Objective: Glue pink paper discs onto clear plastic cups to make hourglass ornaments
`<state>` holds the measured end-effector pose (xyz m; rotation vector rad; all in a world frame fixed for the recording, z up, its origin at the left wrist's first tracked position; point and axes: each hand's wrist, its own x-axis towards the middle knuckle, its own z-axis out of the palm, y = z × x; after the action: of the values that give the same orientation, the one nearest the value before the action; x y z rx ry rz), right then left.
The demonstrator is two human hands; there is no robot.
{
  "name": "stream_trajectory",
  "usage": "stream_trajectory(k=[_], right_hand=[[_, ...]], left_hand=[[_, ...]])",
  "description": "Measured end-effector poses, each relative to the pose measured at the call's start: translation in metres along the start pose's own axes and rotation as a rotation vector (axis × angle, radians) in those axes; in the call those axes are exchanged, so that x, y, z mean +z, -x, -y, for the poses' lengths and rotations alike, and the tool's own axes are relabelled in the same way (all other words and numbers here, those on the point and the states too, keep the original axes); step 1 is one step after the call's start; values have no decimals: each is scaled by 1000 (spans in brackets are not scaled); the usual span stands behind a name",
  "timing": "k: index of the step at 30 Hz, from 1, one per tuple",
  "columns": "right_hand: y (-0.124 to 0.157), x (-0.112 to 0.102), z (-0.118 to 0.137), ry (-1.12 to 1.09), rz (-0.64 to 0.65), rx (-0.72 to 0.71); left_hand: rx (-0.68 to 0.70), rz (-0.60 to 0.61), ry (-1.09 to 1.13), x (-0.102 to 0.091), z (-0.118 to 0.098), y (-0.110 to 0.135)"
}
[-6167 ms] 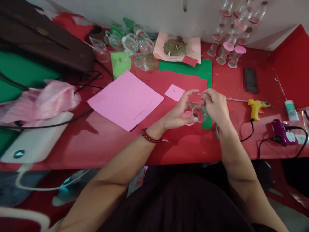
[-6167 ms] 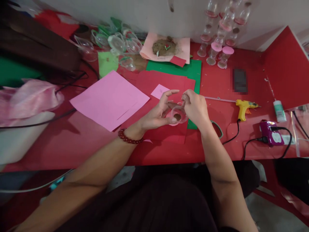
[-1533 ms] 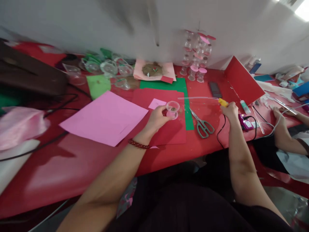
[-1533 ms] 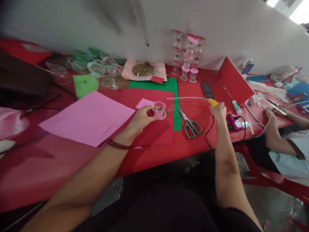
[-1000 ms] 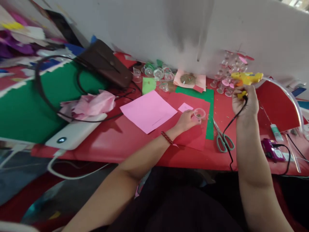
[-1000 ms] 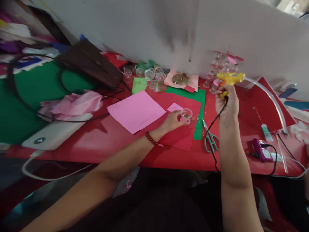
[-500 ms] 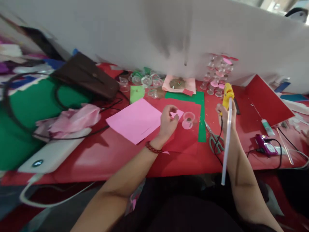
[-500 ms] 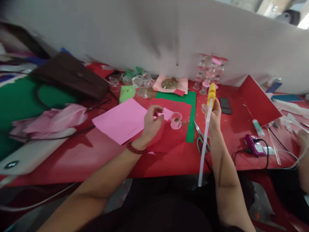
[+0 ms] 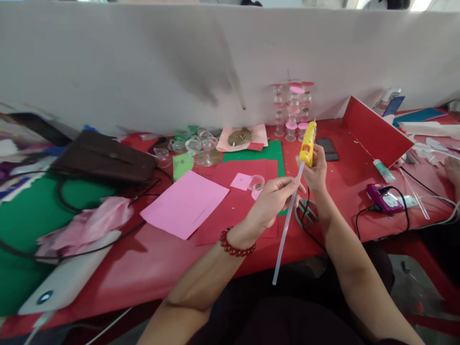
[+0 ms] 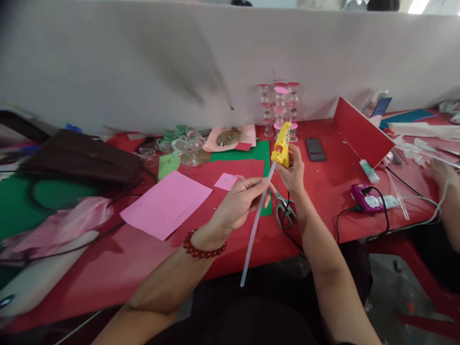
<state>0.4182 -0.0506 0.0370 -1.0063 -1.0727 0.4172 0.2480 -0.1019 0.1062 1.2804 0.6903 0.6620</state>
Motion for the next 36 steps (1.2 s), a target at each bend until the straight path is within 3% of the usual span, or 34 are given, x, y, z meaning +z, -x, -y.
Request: stream_trajectory(k=[7, 15, 18, 22, 24, 28, 30, 33, 36], right_hand=[[5, 4, -1, 30, -71, 15], [8, 7, 1, 43, -100, -5], [9, 8, 1, 14, -105, 14], [9, 7, 5, -3, -98, 105], [7, 4, 7, -17, -62, 193], [-1, 1, 8, -67, -4, 329], [-3, 1, 6, -84, 15, 395], [-3, 3, 4, -79, 49, 436], [-1, 5, 3, -52, 56, 419]], left_hand=[[-10, -45, 31, 14, 5, 6], [90, -123, 61, 16, 15, 1], [63, -98, 87, 18, 13, 1], [64, 23, 20, 15, 13, 12], [174, -69, -91, 4, 18, 20], [534, -600, -319, -49, 39, 26], [596, -769, -319, -84, 53, 23], [366, -711, -379, -126, 72, 14], [156, -518, -454, -143, 87, -1]])
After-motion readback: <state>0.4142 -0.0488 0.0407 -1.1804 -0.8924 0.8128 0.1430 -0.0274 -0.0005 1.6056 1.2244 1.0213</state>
